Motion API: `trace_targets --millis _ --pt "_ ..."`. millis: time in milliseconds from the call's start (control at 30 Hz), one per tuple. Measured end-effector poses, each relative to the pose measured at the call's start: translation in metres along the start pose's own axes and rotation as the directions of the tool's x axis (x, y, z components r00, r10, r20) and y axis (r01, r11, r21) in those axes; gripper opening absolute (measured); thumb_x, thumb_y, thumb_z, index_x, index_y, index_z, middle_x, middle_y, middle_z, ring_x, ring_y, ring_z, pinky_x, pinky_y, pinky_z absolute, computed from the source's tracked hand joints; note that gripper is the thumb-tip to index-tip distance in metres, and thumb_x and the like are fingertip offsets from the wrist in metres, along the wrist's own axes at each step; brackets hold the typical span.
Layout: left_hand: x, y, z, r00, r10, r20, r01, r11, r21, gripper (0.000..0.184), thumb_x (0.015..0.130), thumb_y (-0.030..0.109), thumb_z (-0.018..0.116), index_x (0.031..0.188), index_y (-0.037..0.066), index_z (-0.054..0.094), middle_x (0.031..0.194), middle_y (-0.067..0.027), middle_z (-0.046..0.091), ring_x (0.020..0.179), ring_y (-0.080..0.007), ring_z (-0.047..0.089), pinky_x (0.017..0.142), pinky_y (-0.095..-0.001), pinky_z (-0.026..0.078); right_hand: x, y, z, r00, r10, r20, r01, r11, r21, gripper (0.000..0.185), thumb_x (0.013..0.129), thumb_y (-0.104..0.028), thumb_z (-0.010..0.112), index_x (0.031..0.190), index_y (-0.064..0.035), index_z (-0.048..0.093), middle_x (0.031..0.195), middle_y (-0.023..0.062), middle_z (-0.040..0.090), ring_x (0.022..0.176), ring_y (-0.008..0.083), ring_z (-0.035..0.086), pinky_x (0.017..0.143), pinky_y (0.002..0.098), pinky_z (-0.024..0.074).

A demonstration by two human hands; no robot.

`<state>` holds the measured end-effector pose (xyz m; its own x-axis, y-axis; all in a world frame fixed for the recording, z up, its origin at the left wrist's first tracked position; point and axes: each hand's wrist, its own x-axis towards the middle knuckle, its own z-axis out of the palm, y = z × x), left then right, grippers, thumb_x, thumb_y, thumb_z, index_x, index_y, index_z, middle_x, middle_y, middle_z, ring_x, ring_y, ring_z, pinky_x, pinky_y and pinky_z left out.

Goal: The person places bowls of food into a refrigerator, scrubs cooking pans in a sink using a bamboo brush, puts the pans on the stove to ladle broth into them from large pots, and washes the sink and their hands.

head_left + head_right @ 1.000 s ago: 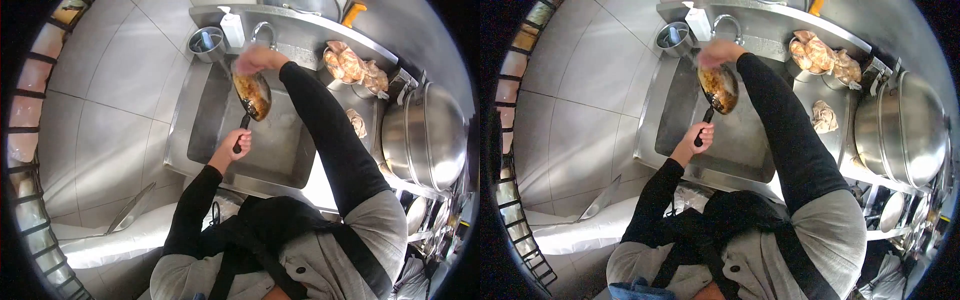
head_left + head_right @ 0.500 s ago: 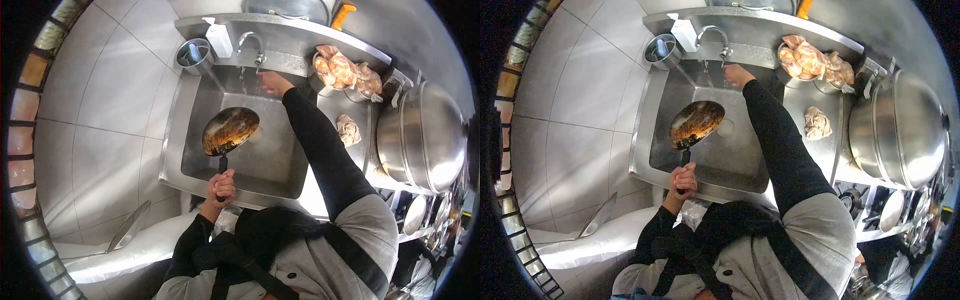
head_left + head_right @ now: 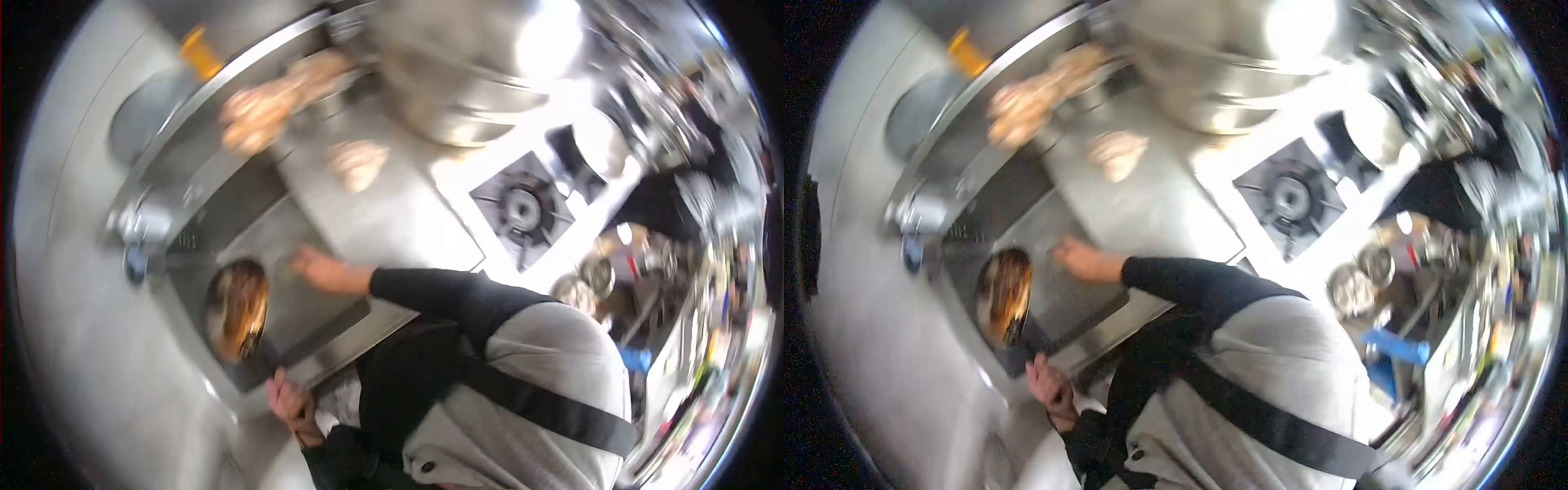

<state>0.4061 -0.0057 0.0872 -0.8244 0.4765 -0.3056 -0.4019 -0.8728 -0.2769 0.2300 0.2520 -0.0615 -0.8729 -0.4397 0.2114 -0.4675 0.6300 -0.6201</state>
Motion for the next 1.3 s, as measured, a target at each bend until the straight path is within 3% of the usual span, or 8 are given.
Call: trace_targets --millis 233,467,567,667,800,1067,1200,1300 --pt "-0.013 0.035 -0.038 0.766 0.347 -0.541 0.333 0.506 0.796 0.021 0.104 0.031 0.05 0.093 0.013 0.049 0.056 0.0029 0.041 0.041 -0.0101 0.041 0.037 -0.0261 0.038 -0.109 -0.02 -0.129 0.999 0.02 -0.044 -0.006 0.953 0.303 0.019 0.084 -0.008 0.064 0.103 -0.0057 0.064 0.103 0.0165 0.063 0.102 0.0359 0.062 0.086 0.0424 0.0506" --pt "-0.017 0.052 -0.104 0.766 0.638 -0.078 0.29 -0.235 0.928 0.016 0.091 0.013 0.067 0.088 0.008 0.052 0.059 -0.0038 0.049 0.047 -0.0144 0.05 0.044 -0.0327 0.044 -0.297 -0.049 -0.186 0.775 0.46 -0.434 -0.387 0.887 0.251 0.01 0.088 -0.013 0.067 0.092 -0.0041 0.064 0.087 0.0129 0.064 0.077 0.0321 0.064 0.07 0.0406 0.0535" --pt "-0.024 0.048 -0.11 0.796 0.212 0.568 0.029 -0.949 0.313 0.016 0.09 0.01 0.067 0.082 0.005 0.054 0.061 -0.0076 0.054 0.046 -0.0146 0.053 0.043 -0.0321 0.043 -0.376 -0.05 -0.185 0.67 0.477 -0.569 -0.47 0.866 0.171 0.011 0.089 -0.014 0.068 0.092 -0.0033 0.064 0.087 0.0132 0.065 0.073 0.0306 0.064 0.069 0.0401 0.0534" --pt "-0.028 -0.012 -0.07 0.834 0.25 0.492 0.086 -0.94 0.331 0.02 0.087 0.01 0.071 0.077 0.001 0.056 0.062 -0.0103 0.057 0.049 -0.0171 0.057 0.045 -0.0351 0.044 -0.431 -0.061 -0.194 0.532 0.726 -0.435 -0.614 0.685 0.392 0.012 0.091 -0.016 0.066 0.091 -0.0039 0.065 0.078 0.0135 0.064 0.07 0.0297 0.064 0.065 0.0393 0.0505" --pt "-0.017 -0.103 -0.001 0.916 0.389 -0.099 0.357 -0.676 0.645 0.027 0.082 0.022 0.076 0.086 -0.001 0.061 0.064 -0.0101 0.06 0.053 -0.0208 0.059 0.051 -0.0364 0.047 -0.495 -0.047 -0.198 0.389 0.82 -0.419 -0.736 0.55 0.394 0.022 0.091 -0.024 0.067 0.086 -0.0029 0.066 0.071 0.0162 0.064 0.064 0.031 0.063 0.062 0.0412 0.0492" --pt "0.047 -0.253 -0.04 0.995 -0.094 0.03 -0.092 -0.775 0.625 0.016 0.087 0.014 0.072 0.086 0.001 0.062 0.061 -0.0033 0.06 0.046 -0.0074 0.053 0.043 -0.0254 0.041 -0.586 0.005 -0.234 0.694 0.622 -0.363 -0.49 0.777 0.394 0.016 0.09 -0.02 0.065 0.091 -0.0051 0.071 0.086 0.0156 0.07 0.079 0.0323 0.068 0.07 0.0409 0.0527" --pt "0.097 -0.399 -0.016 0.986 -0.107 -0.128 0.005 -0.747 0.665 0.018 0.085 0.015 0.073 0.088 0.0 0.064 0.061 -0.0054 0.061 0.052 -0.0106 0.058 0.049 -0.0313 0.045 -0.538 -0.004 -0.293 0.845 0.535 -0.013 -0.455 0.732 0.507 0.033 0.101 -0.032 0.057 0.11 -0.0022 0.069 0.1 0.0163 0.071 0.091 0.0275 0.068 0.083 0.0365 0.0529" --pt "0.146 -0.478 -0.033 0.979 -0.203 0.028 -0.176 -0.767 0.618 0.018 0.084 0.014 0.07 0.094 0.0 0.066 0.062 -0.0099 0.061 0.058 -0.0197 0.063 0.056 -0.0375 0.049 -0.478 -0.018 -0.319 0.785 0.559 -0.268 -0.172 0.612 0.772 0.042 0.103 -0.036 0.055 0.122 0.0006 0.06 0.111 0.0117 0.068 0.1 0.0186 0.063 0.086 0.035 0.0498"
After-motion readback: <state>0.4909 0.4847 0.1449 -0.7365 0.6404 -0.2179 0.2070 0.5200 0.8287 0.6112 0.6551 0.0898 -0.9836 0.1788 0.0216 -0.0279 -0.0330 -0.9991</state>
